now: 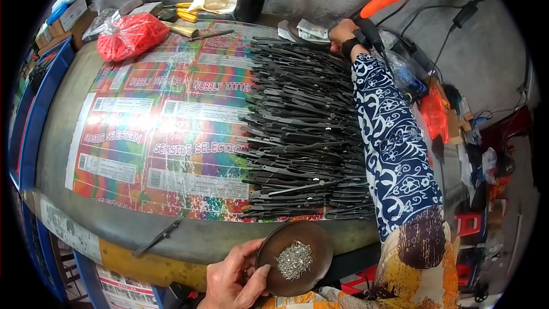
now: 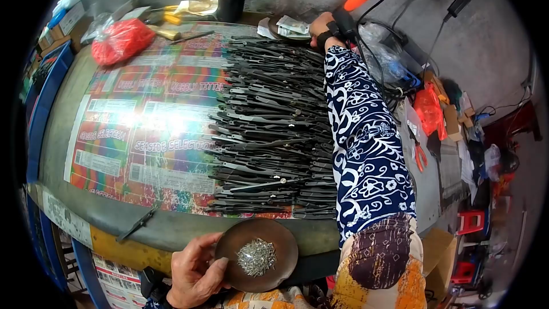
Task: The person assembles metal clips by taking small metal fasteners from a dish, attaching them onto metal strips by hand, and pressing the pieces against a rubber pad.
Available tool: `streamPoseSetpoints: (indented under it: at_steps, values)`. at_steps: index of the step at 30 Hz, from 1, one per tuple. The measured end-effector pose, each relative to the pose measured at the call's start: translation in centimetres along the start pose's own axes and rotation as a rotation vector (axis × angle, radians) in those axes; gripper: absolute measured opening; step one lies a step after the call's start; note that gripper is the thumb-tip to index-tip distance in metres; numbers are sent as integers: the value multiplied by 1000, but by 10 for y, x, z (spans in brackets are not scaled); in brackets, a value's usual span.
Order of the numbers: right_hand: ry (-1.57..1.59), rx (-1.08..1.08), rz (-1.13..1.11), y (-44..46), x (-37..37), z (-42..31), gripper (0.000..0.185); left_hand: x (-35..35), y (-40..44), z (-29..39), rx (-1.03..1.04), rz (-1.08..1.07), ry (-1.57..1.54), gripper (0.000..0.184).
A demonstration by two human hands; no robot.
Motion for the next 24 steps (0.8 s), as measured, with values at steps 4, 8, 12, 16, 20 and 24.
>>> streamPoseSetpoints:
  at_steps: [4,8,12,16,20,24]
  values:
    - [526,142,44,-2,3,16,13,0,0,1,-40,-13,27,37]
    - [597,114,257,-55,-38,16,18,5,2,20,188,-42,130,35]
    - [389,3,610,-13,-31,28,22,4,3,21,200,-52,152,36]
    - [197,-19,709,-13,-36,31,24,0,0,-3,-75,-19,-42,37]
    - [10,-30,627,-79,-79,20,25,0,0,-2,-80,-5,-33,37]
    - [-12,-6,592,-86,-84,21,23,0,0,-1,-65,-11,-13,37]
Point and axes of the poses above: each hand's wrist, its own y-axis towards the middle knuckle, its own x-axis out of the palm, z = x × y, the point moved 9 cm from there along y, towards the middle knuckle, and after that the axes turned 15 degrees about -y, right-handed, at the moved point
